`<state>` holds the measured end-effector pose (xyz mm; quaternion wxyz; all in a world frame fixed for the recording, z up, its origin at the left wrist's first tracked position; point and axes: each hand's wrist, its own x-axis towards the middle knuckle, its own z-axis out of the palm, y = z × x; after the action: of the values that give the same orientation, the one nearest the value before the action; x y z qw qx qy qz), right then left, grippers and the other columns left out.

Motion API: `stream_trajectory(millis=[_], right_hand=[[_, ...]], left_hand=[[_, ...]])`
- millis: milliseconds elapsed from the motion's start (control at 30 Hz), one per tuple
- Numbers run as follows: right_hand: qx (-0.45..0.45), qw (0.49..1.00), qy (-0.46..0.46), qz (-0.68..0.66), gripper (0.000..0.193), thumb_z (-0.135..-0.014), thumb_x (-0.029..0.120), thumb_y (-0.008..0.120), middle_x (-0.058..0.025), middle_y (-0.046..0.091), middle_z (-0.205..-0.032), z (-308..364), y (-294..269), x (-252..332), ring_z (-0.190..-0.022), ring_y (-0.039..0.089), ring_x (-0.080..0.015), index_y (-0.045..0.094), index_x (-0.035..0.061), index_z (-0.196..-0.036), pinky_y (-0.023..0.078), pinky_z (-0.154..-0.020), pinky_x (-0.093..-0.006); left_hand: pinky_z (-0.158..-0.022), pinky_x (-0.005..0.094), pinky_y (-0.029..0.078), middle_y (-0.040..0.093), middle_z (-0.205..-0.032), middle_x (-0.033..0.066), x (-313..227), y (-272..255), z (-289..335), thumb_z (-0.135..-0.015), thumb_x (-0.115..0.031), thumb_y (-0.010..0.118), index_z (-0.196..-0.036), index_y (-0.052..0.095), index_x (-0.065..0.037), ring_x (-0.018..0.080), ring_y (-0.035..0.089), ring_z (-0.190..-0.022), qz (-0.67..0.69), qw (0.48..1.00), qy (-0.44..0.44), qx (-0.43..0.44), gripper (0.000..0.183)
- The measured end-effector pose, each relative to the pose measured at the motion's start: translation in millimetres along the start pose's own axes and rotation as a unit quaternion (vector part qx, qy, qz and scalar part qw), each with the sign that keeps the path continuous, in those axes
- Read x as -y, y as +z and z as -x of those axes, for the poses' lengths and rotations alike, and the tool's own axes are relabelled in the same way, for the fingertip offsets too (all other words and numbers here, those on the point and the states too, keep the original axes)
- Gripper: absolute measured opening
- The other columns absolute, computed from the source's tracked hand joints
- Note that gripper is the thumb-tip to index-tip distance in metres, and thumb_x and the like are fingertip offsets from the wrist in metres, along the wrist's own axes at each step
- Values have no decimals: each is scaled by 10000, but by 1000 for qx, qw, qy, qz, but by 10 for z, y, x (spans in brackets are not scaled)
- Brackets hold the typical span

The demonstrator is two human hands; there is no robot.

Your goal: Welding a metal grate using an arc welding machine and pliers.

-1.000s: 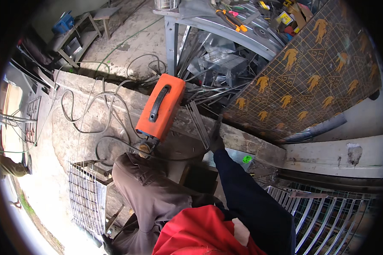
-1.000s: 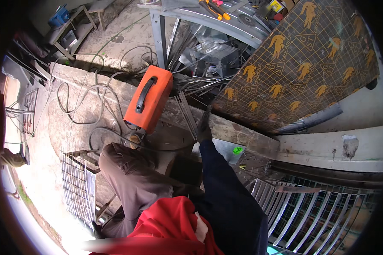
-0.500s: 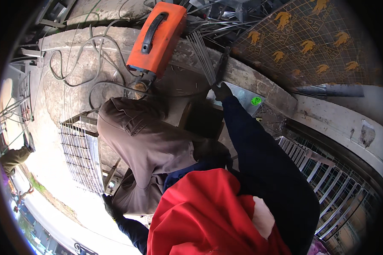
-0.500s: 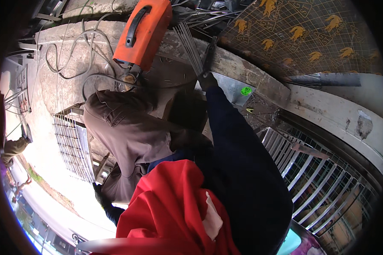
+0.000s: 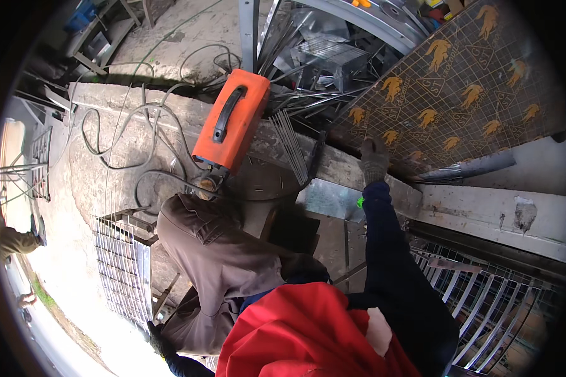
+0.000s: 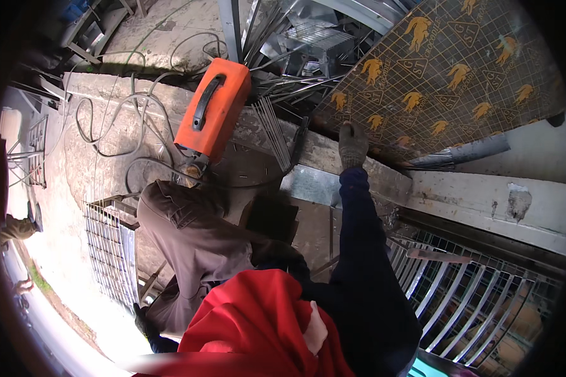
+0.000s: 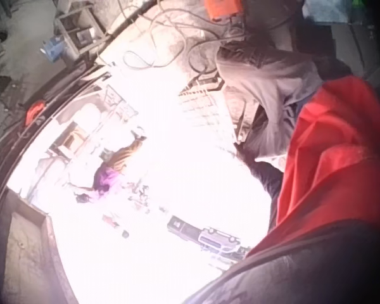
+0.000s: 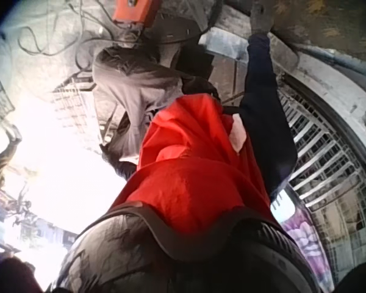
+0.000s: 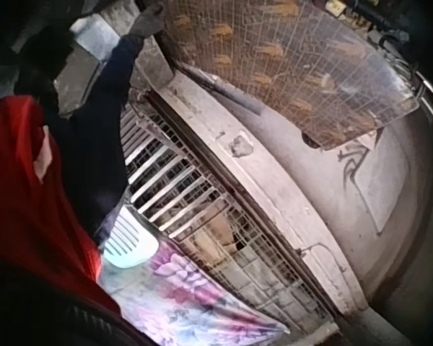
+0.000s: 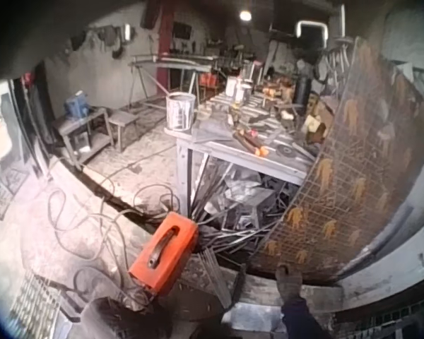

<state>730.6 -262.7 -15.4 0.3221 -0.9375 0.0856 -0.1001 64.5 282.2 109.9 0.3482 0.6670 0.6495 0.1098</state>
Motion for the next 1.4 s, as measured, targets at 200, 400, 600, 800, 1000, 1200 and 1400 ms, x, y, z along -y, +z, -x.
stream_trajectory(millis=[200, 400, 600, 800, 1000, 1200, 1400], right_hand=[[-191, 920, -334, 67, 451, -924, 388, 638, -146, 685, -1213, -1763, -668, 2440, -1144, 639, -350, 621, 98, -1269, 509, -969, -470], [8, 923, -313, 223, 585, -867, 561, 677, -195, 694, -1138, -3281, -408, 3106, -1076, 655, -407, 594, 150, -1274, 485, -930, -528], [-32, 699, -439, 563, 683, -987, 469, 550, -147, 355, -1599, -3247, -370, 3411, -1475, 316, -343, 364, 159, -1566, 232, -1221, -467], [-126, 815, -396, 403, 670, -1031, 524, 444, -151, 517, -1467, -3500, -538, 3347, -1332, 502, -323, 335, 149, -1576, 384, -1111, -446], [155, 886, -411, -148, 554, -1029, 418, 546, -120, 608, -1195, -1002, -624, 3292, -1061, 618, -244, 460, 73, -1454, 504, -913, -370], [509, 751, -190, -375, 389, -994, 260, 654, -78, 607, -1043, 1391, -383, 3644, -899, 611, -158, 543, -3, -1259, 522, -796, -319], [681, 640, -248, -255, 230, -961, 155, 657, -32, 632, -951, 3028, -315, 3823, -844, 594, -109, 633, 6, -1135, 496, -747, -285]], left_hand=[[-866, 364, 457, 716, -860, 145, 134, 136, -57, -978, -592, 551, -920, 732, 65, 240, 623, -822, 13, 999, -36, -30, 684], [-770, 370, 479, 687, -819, 130, 188, 294, -146, -934, -585, 612, -925, 698, 46, 223, 614, -786, 86, 994, -46, -50, 637], [-913, 405, 492, 735, -1003, 188, -80, 153, 98, -912, -600, 587, -1116, 725, -8, 318, 695, -976, -59, 989, -96, -99, 641], [-807, 352, 495, 703, -892, 144, 652, 132, -287, -880, -694, 602, -1018, 728, 43, 229, 636, -829, 141, 957, -225, -114, 761], [-578, 364, 444, 591, -685, 52, 702, 229, -607, -871, -760, 559, -783, 659, -90, 168, 571, -641, 281, 905, -319, 27, 684], [-395, 291, 169, 271, -522, -88, 377, 198, -488, -998, -560, 547, -613, 367, -234, 87, 241, -410, 468, 843, -230, 136, 536], [-400, 281, 187, 298, -535, -88, 520, 221, -527, -983, -533, 601, -631, 428, -230, 81, 260, -420, 463, 850, -215, 127, 496]])
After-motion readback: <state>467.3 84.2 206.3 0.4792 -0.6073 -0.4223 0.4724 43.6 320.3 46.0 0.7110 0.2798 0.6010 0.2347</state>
